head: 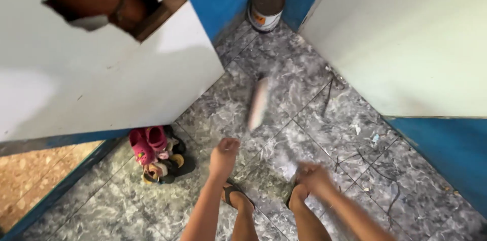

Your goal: Sweep the floor and organize shoes.

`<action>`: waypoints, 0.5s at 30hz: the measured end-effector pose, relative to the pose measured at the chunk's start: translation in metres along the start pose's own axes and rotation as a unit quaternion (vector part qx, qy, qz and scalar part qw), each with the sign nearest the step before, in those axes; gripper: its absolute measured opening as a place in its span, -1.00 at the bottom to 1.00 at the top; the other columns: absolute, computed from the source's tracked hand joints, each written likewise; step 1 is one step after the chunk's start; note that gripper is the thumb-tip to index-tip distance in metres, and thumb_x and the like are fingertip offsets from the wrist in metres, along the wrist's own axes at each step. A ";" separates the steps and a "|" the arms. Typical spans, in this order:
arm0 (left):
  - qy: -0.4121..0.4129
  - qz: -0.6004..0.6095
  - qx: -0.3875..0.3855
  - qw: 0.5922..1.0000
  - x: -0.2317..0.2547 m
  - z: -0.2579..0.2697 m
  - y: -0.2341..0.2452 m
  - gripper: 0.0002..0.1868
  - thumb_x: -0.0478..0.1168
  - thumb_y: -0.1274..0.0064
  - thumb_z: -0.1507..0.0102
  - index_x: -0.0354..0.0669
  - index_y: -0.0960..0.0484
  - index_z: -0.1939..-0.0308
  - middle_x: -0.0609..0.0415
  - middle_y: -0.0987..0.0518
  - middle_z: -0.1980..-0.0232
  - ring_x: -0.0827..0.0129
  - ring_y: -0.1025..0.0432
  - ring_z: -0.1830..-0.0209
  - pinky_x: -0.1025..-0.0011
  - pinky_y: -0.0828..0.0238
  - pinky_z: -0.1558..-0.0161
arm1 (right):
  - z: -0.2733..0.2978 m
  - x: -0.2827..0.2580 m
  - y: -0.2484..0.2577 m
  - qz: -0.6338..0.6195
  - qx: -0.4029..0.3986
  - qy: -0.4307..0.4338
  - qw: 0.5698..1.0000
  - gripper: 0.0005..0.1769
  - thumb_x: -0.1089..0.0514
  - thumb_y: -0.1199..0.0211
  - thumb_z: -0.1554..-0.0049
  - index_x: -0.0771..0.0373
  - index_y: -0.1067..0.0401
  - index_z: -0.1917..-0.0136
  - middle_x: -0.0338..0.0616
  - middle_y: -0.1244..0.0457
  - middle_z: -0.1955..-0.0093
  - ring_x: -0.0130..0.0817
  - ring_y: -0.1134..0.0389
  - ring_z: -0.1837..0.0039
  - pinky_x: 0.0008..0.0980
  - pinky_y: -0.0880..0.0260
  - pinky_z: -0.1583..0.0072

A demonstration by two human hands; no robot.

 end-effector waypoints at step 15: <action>-0.001 -0.004 -0.026 1.000 -0.008 -0.006 0.018 -0.68 0.00 -0.12 -0.22 -0.12 -0.72 0.12 0.12 -0.73 0.27 0.42 -0.60 0.36 0.39 -0.49 0.20 | -0.035 0.051 0.016 -0.123 -0.081 -0.184 0.972 -0.54 -0.10 -0.26 0.03 0.14 -0.59 -0.07 -0.01 -0.35 0.41 -0.33 -0.31 0.42 -0.35 -0.30 0.32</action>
Point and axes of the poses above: each hand's wrist, its own z-axis away from the middle knuckle, its own y-axis out of the back of the hand, x = y × z, the point moved 4 cm from there along -z, towards the middle knuckle
